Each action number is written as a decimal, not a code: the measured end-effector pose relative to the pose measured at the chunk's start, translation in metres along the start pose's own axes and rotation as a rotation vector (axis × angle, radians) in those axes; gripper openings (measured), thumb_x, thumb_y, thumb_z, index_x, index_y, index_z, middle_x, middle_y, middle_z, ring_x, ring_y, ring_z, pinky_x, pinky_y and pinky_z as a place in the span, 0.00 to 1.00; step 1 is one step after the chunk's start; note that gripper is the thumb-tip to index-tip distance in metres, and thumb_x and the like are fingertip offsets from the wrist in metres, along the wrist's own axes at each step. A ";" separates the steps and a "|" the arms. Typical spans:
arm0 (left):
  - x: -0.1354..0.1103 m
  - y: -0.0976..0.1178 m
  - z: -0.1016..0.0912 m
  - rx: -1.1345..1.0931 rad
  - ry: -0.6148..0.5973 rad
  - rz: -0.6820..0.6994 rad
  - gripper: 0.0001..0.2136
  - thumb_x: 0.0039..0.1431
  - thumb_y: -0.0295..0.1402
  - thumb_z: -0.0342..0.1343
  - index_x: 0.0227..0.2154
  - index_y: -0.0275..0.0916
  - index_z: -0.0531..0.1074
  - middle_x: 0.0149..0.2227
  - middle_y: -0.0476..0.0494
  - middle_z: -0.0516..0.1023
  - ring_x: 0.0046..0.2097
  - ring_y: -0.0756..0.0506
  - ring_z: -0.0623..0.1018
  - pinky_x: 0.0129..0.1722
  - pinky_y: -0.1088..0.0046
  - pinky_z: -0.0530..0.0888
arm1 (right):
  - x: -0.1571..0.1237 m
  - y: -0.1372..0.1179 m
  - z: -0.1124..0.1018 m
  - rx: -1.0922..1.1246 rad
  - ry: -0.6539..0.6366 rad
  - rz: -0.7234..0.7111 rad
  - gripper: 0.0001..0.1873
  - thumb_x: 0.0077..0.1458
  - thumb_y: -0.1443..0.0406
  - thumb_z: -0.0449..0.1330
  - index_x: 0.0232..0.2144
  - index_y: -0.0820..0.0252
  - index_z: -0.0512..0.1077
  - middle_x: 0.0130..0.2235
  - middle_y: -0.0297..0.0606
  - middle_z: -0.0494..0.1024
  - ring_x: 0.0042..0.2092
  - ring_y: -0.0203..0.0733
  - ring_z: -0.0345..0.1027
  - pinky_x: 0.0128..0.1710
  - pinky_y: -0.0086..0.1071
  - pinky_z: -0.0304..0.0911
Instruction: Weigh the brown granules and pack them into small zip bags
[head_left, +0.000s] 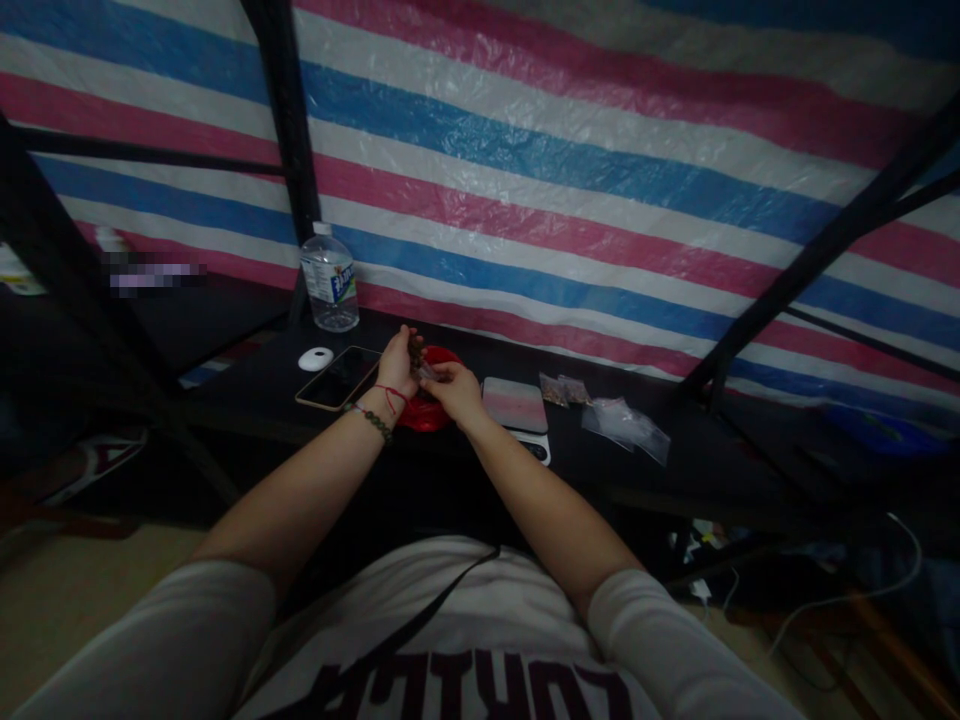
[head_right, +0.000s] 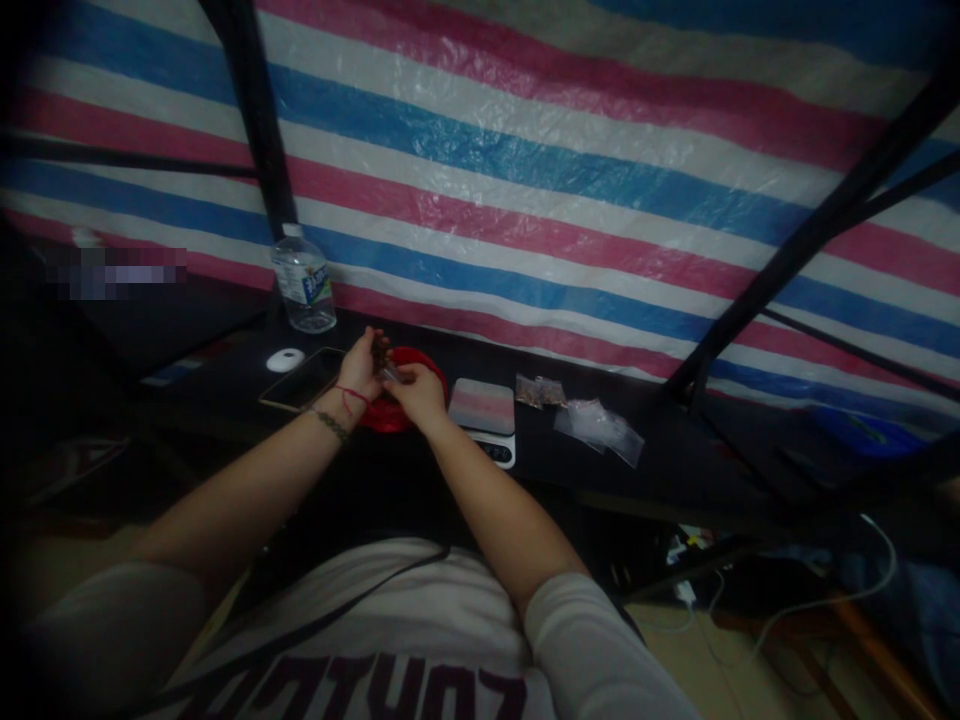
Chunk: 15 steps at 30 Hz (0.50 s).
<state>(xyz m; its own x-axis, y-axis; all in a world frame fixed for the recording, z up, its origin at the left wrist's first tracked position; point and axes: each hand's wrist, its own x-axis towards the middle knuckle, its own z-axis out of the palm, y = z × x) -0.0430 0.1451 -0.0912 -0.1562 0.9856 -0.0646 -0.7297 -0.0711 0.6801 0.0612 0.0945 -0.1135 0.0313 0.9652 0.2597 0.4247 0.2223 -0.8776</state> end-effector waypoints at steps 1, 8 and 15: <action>0.000 -0.002 0.001 0.006 -0.011 0.013 0.09 0.58 0.39 0.55 0.30 0.38 0.69 0.25 0.52 0.71 0.22 0.54 0.70 0.24 0.78 0.67 | 0.000 -0.001 0.001 0.004 0.011 0.008 0.15 0.45 0.62 0.66 0.39 0.57 0.74 0.39 0.37 0.80 0.40 0.40 0.74 0.44 0.35 0.68; -0.003 -0.010 0.003 -0.016 -0.032 0.091 0.08 0.57 0.38 0.56 0.30 0.38 0.69 0.26 0.52 0.71 0.24 0.54 0.71 0.27 0.78 0.69 | 0.003 0.001 0.005 0.073 0.031 0.067 0.16 0.46 0.59 0.64 0.38 0.59 0.72 0.37 0.37 0.80 0.38 0.39 0.74 0.41 0.33 0.68; -0.005 -0.008 0.001 0.021 -0.043 0.031 0.09 0.56 0.39 0.56 0.29 0.38 0.69 0.25 0.51 0.71 0.24 0.53 0.72 0.28 0.76 0.70 | 0.010 0.007 0.007 0.108 0.023 0.014 0.16 0.44 0.65 0.65 0.39 0.58 0.72 0.41 0.37 0.79 0.41 0.38 0.74 0.44 0.33 0.67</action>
<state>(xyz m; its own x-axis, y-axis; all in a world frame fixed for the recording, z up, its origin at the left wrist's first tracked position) -0.0355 0.1404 -0.0959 -0.1498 0.9886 -0.0119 -0.7110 -0.0993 0.6961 0.0582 0.1065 -0.1205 0.0576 0.9652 0.2549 0.3239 0.2235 -0.9193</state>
